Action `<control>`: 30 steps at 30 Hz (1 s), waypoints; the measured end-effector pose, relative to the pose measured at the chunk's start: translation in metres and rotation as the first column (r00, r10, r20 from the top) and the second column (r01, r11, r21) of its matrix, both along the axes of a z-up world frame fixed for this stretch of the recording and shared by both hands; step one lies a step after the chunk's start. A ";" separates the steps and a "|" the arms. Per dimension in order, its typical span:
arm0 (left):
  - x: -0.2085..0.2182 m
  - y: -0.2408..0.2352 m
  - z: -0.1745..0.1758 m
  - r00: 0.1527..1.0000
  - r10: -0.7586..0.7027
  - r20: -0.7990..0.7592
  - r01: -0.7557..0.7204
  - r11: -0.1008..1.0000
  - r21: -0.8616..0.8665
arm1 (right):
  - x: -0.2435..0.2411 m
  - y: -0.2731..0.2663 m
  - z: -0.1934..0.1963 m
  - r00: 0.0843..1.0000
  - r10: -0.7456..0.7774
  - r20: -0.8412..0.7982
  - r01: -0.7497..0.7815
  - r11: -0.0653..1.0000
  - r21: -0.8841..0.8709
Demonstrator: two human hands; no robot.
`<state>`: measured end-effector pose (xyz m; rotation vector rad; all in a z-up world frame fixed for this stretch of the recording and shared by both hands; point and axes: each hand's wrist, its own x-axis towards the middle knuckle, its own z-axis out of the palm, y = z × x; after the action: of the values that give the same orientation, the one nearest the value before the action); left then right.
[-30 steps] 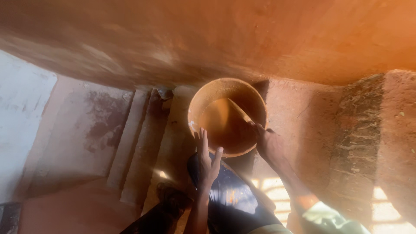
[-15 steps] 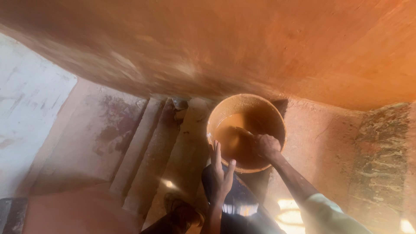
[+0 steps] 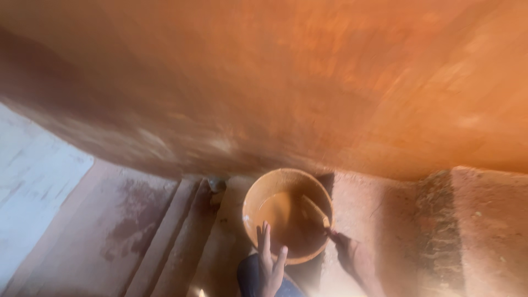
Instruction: The person paints a curved wall surface with a brownish liquid using a brush. They repeatedly dip the brush into a bucket and apply the liquid in vertical strokes, occasionally touching the wall with their left hand.
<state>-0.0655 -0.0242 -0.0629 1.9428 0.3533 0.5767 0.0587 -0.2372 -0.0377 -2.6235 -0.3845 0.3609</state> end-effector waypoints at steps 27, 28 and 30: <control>0.285 0.027 0.375 0.970 -0.241 0.023 0.084 0.426 0.901 | 0.046 -0.050 0.124 0.886 -0.256 -0.388 0.464 0.506 0.727; 0.298 0.027 0.377 0.983 -0.184 -0.007 0.077 0.379 0.922 | 0.050 -0.051 0.143 0.878 -0.297 -0.374 0.478 0.526 0.703; 0.317 0.027 0.371 0.995 -0.087 0.052 -0.032 0.212 0.977 | 0.060 -0.053 0.185 0.931 -0.321 -0.175 0.331 0.541 0.773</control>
<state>0.2510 0.0028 0.3077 3.1588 -0.2516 1.0319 0.1186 -0.2905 0.1471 -1.7288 -0.0048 0.0375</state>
